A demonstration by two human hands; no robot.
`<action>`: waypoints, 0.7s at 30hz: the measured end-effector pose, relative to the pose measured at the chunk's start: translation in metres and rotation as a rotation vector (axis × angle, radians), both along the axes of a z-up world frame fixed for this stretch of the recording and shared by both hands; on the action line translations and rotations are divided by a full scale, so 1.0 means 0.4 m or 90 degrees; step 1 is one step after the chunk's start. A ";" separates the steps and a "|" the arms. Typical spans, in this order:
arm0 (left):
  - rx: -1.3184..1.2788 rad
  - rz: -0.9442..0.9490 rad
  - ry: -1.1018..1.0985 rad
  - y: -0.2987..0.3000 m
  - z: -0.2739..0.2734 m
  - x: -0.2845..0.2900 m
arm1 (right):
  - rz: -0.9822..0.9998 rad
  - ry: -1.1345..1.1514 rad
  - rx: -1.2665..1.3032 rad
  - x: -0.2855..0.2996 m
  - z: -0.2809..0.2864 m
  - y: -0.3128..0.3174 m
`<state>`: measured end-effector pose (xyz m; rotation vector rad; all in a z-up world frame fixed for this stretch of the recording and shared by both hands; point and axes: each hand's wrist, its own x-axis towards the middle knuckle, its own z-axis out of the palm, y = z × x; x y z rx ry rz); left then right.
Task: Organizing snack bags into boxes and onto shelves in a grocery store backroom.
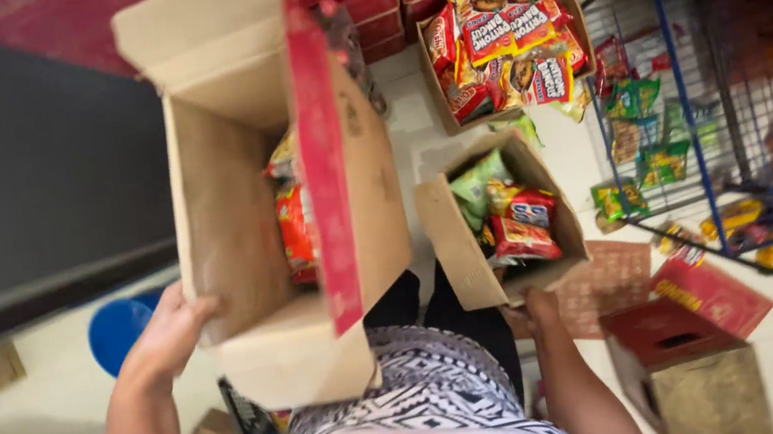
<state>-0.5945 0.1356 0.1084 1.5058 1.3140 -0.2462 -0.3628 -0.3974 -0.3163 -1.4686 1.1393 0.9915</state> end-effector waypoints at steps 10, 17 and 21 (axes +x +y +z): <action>0.002 0.010 0.169 0.165 -0.044 -0.233 | 0.054 -0.018 0.123 -0.075 -0.159 0.389; -0.013 0.153 0.135 0.195 -0.230 -0.466 | 0.074 0.160 0.238 -0.086 -0.376 0.534; -0.012 0.207 0.105 0.174 -0.265 -0.480 | 0.198 0.229 0.196 -0.071 -0.442 0.543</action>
